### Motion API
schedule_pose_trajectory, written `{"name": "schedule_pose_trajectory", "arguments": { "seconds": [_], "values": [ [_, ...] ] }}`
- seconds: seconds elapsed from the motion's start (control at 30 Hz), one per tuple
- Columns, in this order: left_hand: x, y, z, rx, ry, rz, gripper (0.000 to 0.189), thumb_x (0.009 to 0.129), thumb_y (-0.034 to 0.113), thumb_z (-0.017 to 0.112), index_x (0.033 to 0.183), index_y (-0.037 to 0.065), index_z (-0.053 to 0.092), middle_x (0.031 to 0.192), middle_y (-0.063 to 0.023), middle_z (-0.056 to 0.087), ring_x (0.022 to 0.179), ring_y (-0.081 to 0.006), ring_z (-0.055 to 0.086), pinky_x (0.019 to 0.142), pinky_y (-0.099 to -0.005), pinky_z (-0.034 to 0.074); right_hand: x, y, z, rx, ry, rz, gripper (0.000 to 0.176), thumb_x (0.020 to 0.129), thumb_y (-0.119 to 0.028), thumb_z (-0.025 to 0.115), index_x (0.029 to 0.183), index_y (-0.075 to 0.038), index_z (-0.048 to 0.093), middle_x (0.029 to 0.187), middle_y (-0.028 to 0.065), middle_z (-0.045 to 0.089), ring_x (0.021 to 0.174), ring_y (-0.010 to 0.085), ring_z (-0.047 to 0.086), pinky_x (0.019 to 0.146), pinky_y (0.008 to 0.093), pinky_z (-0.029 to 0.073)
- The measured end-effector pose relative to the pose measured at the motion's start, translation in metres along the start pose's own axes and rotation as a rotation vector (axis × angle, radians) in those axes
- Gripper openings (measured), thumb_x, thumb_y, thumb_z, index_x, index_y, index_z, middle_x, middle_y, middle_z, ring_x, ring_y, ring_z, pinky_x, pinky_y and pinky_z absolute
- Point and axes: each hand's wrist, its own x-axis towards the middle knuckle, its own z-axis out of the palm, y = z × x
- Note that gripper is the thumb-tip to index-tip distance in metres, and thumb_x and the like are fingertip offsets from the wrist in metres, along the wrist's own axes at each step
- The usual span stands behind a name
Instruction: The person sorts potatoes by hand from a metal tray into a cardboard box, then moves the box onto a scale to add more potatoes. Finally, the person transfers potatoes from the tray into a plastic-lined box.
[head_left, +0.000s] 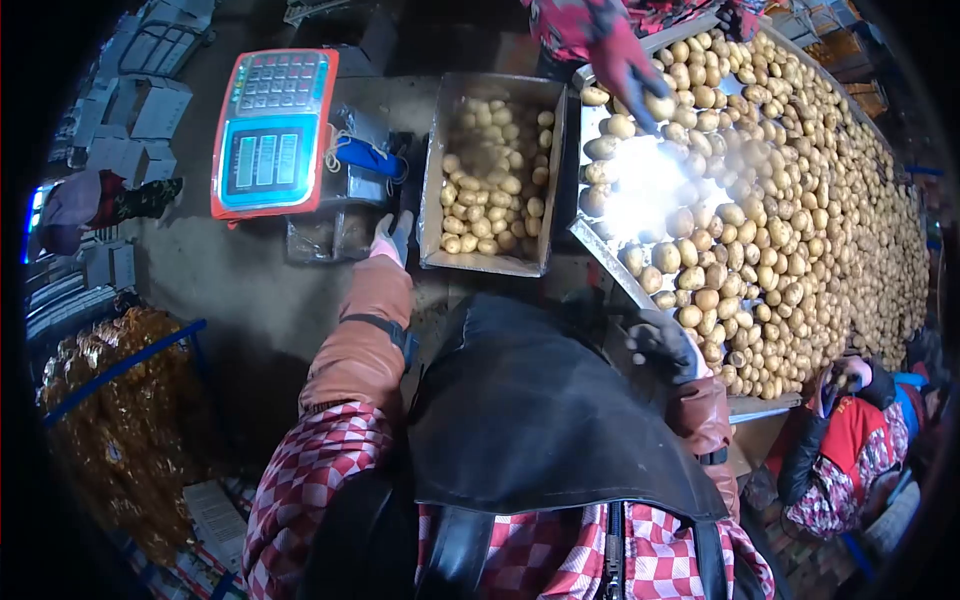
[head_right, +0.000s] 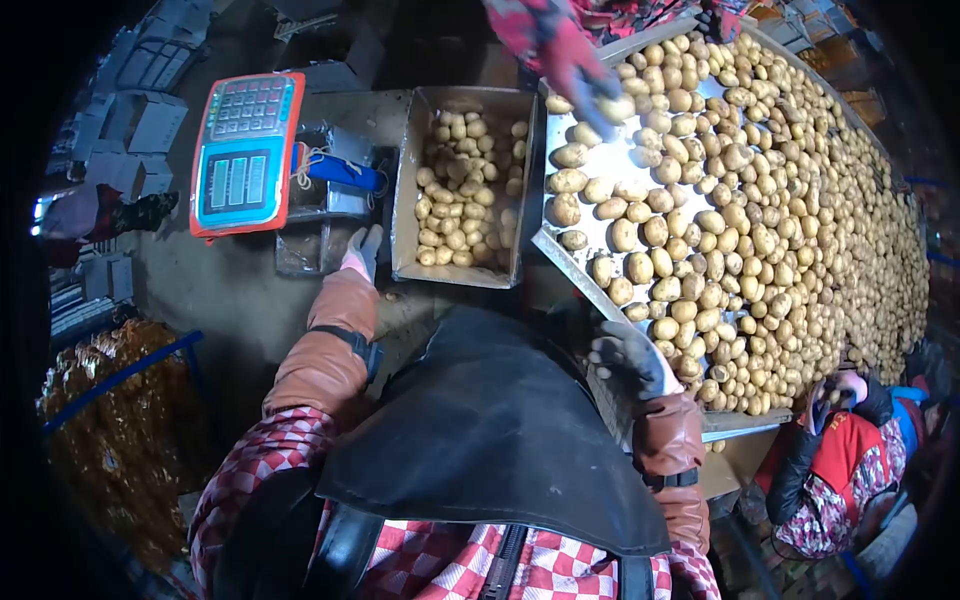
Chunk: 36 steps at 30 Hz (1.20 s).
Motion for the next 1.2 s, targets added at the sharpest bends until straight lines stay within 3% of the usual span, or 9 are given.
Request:
{"name": "schedule_pose_trajectory", "arguments": {
  "seconds": [0.17, 0.3, 0.43, 0.5, 0.53, 0.63, 0.87, 1.07, 1.2],
  "values": [
    [-0.015, -0.015, 0.027, -0.708, -0.403, -0.742, 0.066, 0.084, 0.048, 0.072, 0.134, 0.013, 0.050, 0.129, -0.0067, 0.058, 0.116, -0.0241, 0.055, 0.098, -0.0400, 0.046, 0.058, 0.016, 0.029, -0.203, -0.138, 0.239, 0.059, 0.094, -0.032, 0.063, 0.140, -0.001, 0.043, 0.118, 0.0151, 0.062, 0.098, 0.0223, 0.064, 0.074, 0.0337, 0.053],
    [-0.002, -0.065, 0.046, -0.819, -0.452, -0.474, 0.039, 0.087, 0.031, 0.073, 0.117, 0.011, 0.058, 0.090, -0.0026, 0.063, 0.071, -0.0134, 0.059, 0.054, -0.0263, 0.048, 0.116, 0.041, 0.037, -0.243, -0.080, 0.259, 0.054, 0.094, -0.030, 0.064, 0.139, -0.006, 0.046, 0.118, 0.0103, 0.060, 0.092, 0.0221, 0.062, 0.073, 0.0342, 0.051],
    [-0.042, -0.028, 0.029, -0.681, -0.237, -0.495, 0.028, 0.085, 0.014, 0.072, 0.110, 0.009, 0.061, 0.073, -0.0065, 0.062, 0.050, -0.0137, 0.052, 0.043, -0.0276, 0.038, 0.177, 0.068, 0.038, -0.302, 0.182, 0.263, 0.045, 0.093, -0.031, 0.064, 0.129, -0.006, 0.053, 0.106, 0.0091, 0.064, 0.087, 0.0212, 0.062, 0.069, 0.0377, 0.052],
    [-0.076, 0.036, 0.026, -0.853, -0.297, -0.662, 0.018, 0.087, 0.009, 0.068, 0.104, 0.005, 0.065, 0.076, -0.0069, 0.064, 0.051, -0.0152, 0.053, 0.046, -0.0271, 0.041, 0.209, 0.082, 0.039, -0.321, 0.258, 0.206, 0.042, 0.093, -0.030, 0.065, 0.126, -0.006, 0.055, 0.103, 0.0085, 0.064, 0.085, 0.0202, 0.062, 0.069, 0.0366, 0.051],
    [-0.096, 0.038, 0.035, -0.488, -0.410, -0.210, 0.029, 0.088, 0.017, 0.069, 0.112, 0.001, 0.064, 0.081, -0.0068, 0.065, 0.056, -0.0134, 0.055, 0.046, -0.0258, 0.040, 0.222, 0.086, 0.041, -0.335, 0.278, 0.167, 0.040, 0.093, -0.029, 0.065, 0.124, -0.006, 0.056, 0.101, 0.0082, 0.064, 0.084, 0.0197, 0.061, 0.069, 0.0361, 0.051],
    [-0.104, 0.070, 0.018, -0.501, -0.570, -0.157, 0.034, 0.089, 0.023, 0.069, 0.115, 0.002, 0.064, 0.084, -0.0078, 0.065, 0.056, -0.0129, 0.056, 0.045, -0.0244, 0.040, 0.257, 0.089, 0.054, -0.345, 0.302, 0.041, 0.035, 0.092, -0.028, 0.066, 0.119, -0.006, 0.058, 0.096, 0.0073, 0.065, 0.081, 0.0182, 0.061, 0.068, 0.0345, 0.051],
    [-0.066, 0.047, -0.012, -0.348, -0.031, -0.154, 0.056, 0.092, 0.035, 0.067, 0.136, 0.005, 0.050, 0.097, -0.0051, 0.064, 0.071, -0.0119, 0.058, 0.061, -0.0254, 0.047, 0.265, 0.128, 0.064, -0.302, 0.271, 0.095, 0.025, 0.090, -0.024, 0.069, 0.107, -0.007, 0.063, 0.085, 0.0052, 0.065, 0.075, 0.0146, 0.059, 0.067, 0.0308, 0.049],
    [-0.013, 0.130, 0.015, 0.231, -0.037, -0.090, 0.089, 0.080, 0.058, 0.071, 0.148, 0.014, 0.034, 0.135, -0.0235, 0.053, 0.128, -0.0409, 0.048, 0.107, -0.0469, 0.039, 0.264, 0.121, 0.091, -0.484, 0.449, 0.047, 0.017, 0.089, -0.021, 0.071, 0.097, -0.007, 0.067, 0.075, 0.0034, 0.066, 0.070, 0.0115, 0.058, 0.066, 0.0277, 0.049],
    [0.066, 0.111, 0.046, 0.128, -0.167, -0.067, 0.046, 0.088, 0.035, 0.066, 0.126, 0.009, 0.061, 0.112, -0.0149, 0.068, 0.105, -0.0257, 0.065, 0.090, -0.0360, 0.051, 0.257, 0.092, 0.113, -0.326, 0.095, -0.031, 0.014, 0.087, 0.001, 0.065, 0.097, -0.009, 0.068, 0.081, 0.0008, 0.068, 0.061, 0.0100, 0.055, 0.051, 0.0251, 0.040]
  ]
}}
